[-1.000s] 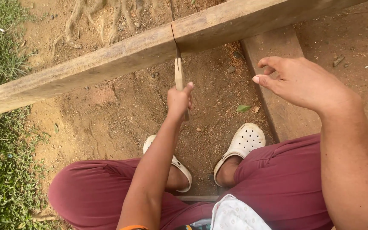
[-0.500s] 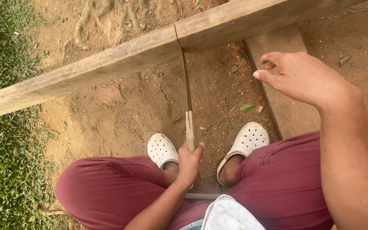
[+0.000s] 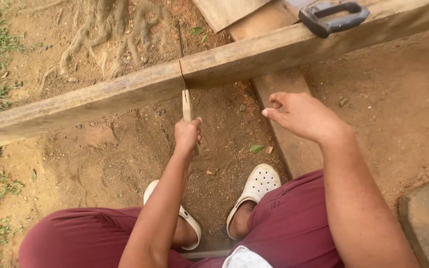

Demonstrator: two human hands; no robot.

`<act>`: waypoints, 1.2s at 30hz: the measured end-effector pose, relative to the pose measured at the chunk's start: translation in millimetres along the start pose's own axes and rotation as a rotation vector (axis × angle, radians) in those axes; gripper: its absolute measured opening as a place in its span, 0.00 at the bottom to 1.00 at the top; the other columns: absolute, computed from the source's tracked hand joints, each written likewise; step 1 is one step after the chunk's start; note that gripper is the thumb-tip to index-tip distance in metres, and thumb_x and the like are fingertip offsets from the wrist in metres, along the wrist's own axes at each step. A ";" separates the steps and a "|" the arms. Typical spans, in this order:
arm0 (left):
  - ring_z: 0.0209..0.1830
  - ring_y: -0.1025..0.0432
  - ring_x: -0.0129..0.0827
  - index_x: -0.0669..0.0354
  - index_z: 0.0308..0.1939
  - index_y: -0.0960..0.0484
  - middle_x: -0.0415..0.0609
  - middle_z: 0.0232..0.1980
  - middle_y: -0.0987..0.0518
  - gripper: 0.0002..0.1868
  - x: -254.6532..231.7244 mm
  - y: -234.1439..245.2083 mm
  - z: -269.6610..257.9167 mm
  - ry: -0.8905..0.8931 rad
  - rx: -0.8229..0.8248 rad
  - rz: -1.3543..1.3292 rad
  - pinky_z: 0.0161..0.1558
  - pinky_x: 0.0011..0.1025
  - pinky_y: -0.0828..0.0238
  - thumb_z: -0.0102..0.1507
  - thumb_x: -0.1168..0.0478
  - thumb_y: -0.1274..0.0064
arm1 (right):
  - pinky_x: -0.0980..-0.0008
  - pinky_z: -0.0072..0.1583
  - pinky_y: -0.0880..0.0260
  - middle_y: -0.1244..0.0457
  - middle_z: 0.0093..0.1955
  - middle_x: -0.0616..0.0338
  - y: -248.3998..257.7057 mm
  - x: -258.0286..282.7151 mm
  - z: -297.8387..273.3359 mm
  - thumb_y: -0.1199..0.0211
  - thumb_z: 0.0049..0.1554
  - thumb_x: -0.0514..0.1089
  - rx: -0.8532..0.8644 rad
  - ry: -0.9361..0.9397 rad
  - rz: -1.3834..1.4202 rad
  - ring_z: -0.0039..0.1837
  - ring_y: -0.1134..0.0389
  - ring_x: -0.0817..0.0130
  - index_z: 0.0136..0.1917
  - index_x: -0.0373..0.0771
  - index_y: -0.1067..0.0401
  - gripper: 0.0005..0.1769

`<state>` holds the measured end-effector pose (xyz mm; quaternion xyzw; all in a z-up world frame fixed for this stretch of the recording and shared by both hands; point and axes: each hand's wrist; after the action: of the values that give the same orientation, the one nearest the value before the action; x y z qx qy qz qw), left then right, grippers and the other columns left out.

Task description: Manually sawing through a wooden plank with a hand saw.

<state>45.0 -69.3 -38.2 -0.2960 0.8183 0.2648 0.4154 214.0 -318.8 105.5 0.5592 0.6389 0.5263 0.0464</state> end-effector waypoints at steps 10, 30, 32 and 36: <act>0.15 0.31 0.29 0.68 0.37 0.21 0.45 0.19 0.25 0.15 99.4 4.1 -121.5 0.019 -0.160 0.168 0.18 0.29 0.35 0.61 0.57 0.39 | 0.59 0.60 0.28 0.29 0.56 0.44 -3.4 0.1 3.3 0.40 0.60 0.57 -0.007 0.212 0.058 0.58 0.27 0.52 0.66 0.36 0.29 0.29; 0.21 0.28 0.35 0.69 0.35 0.20 0.52 0.23 0.23 0.19 108.0 10.1 -134.4 -0.073 -0.149 0.332 0.27 0.38 0.32 0.61 0.52 0.40 | 0.55 0.66 0.32 0.32 0.66 0.49 -0.8 2.1 -1.2 0.42 0.60 0.64 0.032 0.041 -0.070 0.65 0.30 0.53 0.72 0.44 0.31 0.34; 0.18 0.33 0.31 0.65 0.45 0.24 0.47 0.24 0.24 0.16 55.8 5.6 -97.5 0.007 -0.110 0.185 0.22 0.34 0.35 0.62 0.56 0.42 | 0.55 0.65 0.31 0.32 0.65 0.48 0.3 3.3 1.7 0.42 0.59 0.63 0.020 0.046 -0.056 0.65 0.30 0.53 0.72 0.44 0.31 0.34; 0.14 0.42 0.22 0.69 0.43 0.24 0.41 0.23 0.30 0.10 -11.5 1.6 -14.1 0.147 0.053 0.002 0.15 0.24 0.43 0.66 0.62 0.48 | 0.56 0.66 0.31 0.32 0.65 0.48 -4.3 -3.1 -9.3 0.43 0.61 0.64 0.041 -0.001 -0.053 0.65 0.29 0.53 0.73 0.43 0.32 0.34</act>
<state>42.0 -74.7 -21.1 -0.3030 0.8536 0.2209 0.3617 206.2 -326.2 104.8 0.5430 0.6642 0.5115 0.0490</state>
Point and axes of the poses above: each hand's wrist, its own z-axis towards the middle knuckle, its own y-axis out of the back of the hand, x = y × z
